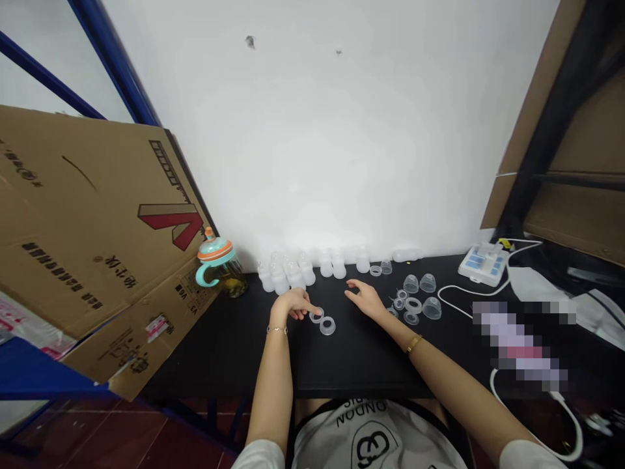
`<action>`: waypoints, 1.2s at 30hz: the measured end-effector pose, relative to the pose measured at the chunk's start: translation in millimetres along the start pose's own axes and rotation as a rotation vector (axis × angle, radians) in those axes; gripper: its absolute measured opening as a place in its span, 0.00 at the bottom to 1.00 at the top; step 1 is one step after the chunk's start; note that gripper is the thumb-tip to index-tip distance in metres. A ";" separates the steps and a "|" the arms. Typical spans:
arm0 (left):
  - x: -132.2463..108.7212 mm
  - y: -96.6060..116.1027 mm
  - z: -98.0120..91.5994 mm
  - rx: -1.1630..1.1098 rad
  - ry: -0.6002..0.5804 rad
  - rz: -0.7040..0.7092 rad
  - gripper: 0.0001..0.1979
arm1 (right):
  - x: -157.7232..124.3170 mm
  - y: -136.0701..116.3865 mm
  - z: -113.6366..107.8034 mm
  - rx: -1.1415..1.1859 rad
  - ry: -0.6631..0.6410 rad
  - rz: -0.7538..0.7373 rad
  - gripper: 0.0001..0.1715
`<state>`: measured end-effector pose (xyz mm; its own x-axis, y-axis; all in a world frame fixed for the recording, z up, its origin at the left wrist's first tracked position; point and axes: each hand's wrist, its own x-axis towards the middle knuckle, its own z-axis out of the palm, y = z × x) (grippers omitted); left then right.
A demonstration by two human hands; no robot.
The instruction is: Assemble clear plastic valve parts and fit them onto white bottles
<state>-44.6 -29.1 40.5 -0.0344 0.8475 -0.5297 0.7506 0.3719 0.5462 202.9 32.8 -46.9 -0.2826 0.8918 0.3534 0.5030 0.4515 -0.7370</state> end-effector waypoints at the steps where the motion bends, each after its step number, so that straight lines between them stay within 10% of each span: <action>1: -0.6 4.1 3.6 0.021 -0.021 0.016 0.27 | -0.2 -1.0 -0.4 -0.002 -0.004 0.000 0.21; 9: 8.9 26.1 32.5 0.191 -0.081 0.092 0.12 | -1.7 -5.3 -1.5 -0.015 -0.014 0.003 0.20; 21: 20.3 38.1 55.8 0.372 0.336 0.409 0.06 | -3.2 -10.9 -7.8 -0.119 -0.001 -0.033 0.19; 36: 21.1 47.9 68.4 0.489 0.480 0.494 0.08 | 8.1 -50.5 -29.9 -0.337 0.004 -0.043 0.26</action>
<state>35.8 -19.3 11.1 0.1792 0.9797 0.0901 0.9505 -0.1961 0.2412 199.7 18.1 10.4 -0.3070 0.8713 0.3829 0.7326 0.4732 -0.4894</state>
